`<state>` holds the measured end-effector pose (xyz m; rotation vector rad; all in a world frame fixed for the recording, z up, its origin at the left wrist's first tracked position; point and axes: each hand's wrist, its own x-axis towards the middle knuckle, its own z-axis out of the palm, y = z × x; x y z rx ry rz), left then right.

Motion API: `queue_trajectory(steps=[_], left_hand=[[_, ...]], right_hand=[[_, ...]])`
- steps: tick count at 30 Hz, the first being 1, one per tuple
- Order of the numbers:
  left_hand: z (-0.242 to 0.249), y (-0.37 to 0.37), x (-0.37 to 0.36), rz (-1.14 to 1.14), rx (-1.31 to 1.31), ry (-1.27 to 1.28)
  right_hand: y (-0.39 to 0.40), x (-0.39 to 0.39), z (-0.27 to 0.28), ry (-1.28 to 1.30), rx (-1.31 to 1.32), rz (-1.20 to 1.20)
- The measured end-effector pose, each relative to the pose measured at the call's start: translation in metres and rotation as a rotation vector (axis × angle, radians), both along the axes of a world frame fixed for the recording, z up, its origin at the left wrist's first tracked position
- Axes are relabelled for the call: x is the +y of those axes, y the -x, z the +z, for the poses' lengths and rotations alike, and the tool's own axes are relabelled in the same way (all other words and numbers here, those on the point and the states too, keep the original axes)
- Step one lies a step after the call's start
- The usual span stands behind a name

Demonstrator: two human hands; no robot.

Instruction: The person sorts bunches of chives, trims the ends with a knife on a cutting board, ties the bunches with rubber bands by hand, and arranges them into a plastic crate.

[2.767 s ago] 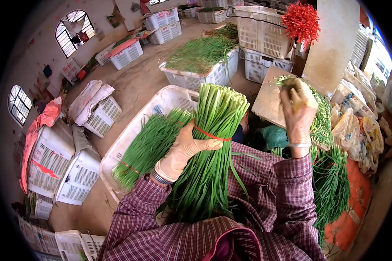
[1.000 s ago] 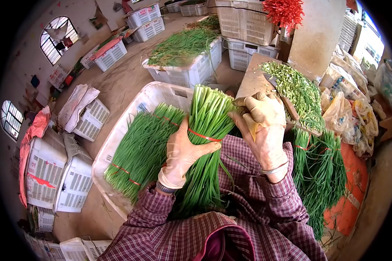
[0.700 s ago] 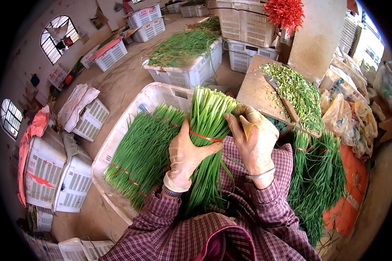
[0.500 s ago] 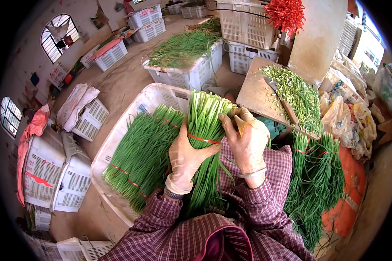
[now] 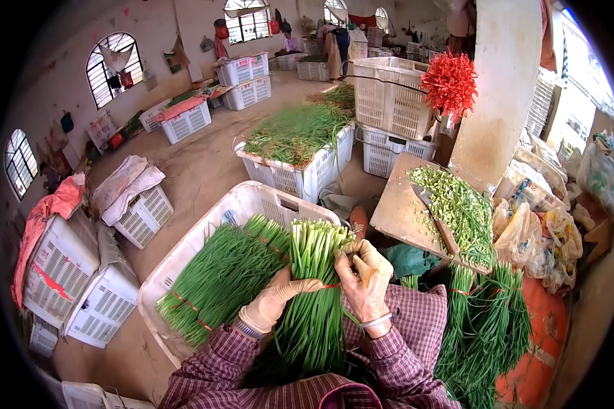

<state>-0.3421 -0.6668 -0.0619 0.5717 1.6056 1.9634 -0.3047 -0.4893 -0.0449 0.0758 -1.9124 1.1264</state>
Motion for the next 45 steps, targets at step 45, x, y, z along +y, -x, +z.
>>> queue_trajectory(steps=[45], left_hand=[[-0.025,0.001,0.012,0.239,-0.113,-0.167]], right_hand=[[-0.014,0.016,0.021,-0.376,-0.221,-0.041]])
